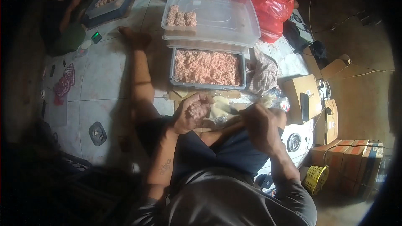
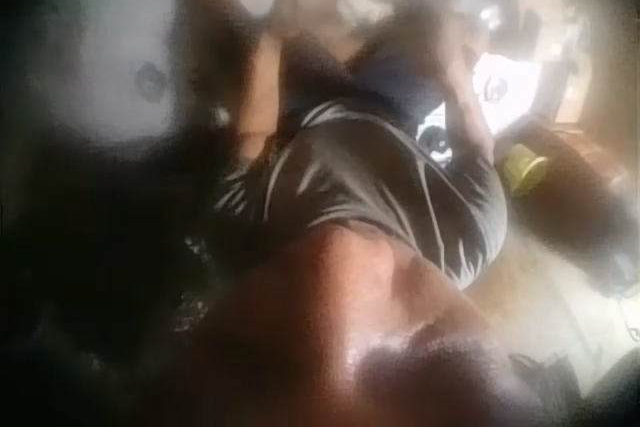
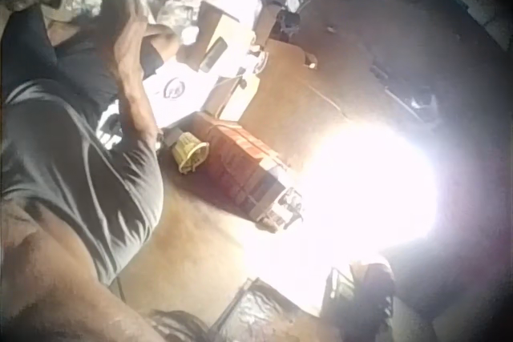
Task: The person manually assembles food items by hand on the floor, placing a portion of pink meat mixture onto a dough wrapper, folding the dough, and placing the finished items into a plastic container.
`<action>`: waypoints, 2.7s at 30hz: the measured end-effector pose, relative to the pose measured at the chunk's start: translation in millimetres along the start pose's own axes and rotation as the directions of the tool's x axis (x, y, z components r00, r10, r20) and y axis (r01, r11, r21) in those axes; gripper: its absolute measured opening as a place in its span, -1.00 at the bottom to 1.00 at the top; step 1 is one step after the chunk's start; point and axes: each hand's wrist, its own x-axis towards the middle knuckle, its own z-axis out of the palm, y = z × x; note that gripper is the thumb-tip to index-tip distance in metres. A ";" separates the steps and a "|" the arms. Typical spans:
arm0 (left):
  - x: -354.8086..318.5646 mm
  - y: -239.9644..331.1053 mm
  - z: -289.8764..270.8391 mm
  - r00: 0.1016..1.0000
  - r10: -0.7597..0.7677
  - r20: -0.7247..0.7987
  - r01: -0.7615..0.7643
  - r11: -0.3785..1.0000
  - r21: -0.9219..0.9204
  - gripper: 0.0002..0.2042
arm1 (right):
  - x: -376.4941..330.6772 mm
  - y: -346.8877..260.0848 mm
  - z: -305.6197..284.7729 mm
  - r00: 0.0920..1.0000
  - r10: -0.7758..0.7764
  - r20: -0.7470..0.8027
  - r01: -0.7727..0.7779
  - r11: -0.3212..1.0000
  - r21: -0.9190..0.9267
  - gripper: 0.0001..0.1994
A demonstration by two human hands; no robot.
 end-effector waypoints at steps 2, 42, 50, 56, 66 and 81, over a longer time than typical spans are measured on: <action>5.0 -3.6 3.2 0.998 0.051 -0.044 -0.037 0.966 0.257 -0.67 | -4.4 1.5 1.2 0.998 -0.005 0.057 0.004 1.000 0.024 -0.87; -28.8 2.1 -34.7 0.976 0.202 -0.079 -0.152 0.898 0.413 -0.66 | 56.4 45.8 -3.5 0.991 -0.014 -0.130 -0.012 0.979 -0.205 -0.94; -25.1 1.0 -3.6 0.945 0.188 -0.268 0.030 0.767 0.641 -0.66 | 104.6 134.6 27.3 0.982 -0.100 0.162 0.179 0.776 -0.605 -0.80; -23.5 -8.3 -13.6 0.940 0.117 -0.320 0.147 0.708 0.690 -0.64 | 118.4 208.2 47.3 0.854 -0.447 0.266 0.490 0.517 -0.702 -0.88; -32.7 -12.9 -15.5 0.981 0.093 -0.171 0.025 0.813 0.582 -0.62 | 116.4 175.7 -42.3 0.812 -0.303 0.500 0.547 0.696 -0.466 -0.87; -2.9 -37.4 -11.1 0.965 0.242 -0.100 -0.100 0.693 0.714 -0.74 | 139.0 166.4 11.0 0.997 -0.081 0.005 0.072 0.849 -0.524 -0.85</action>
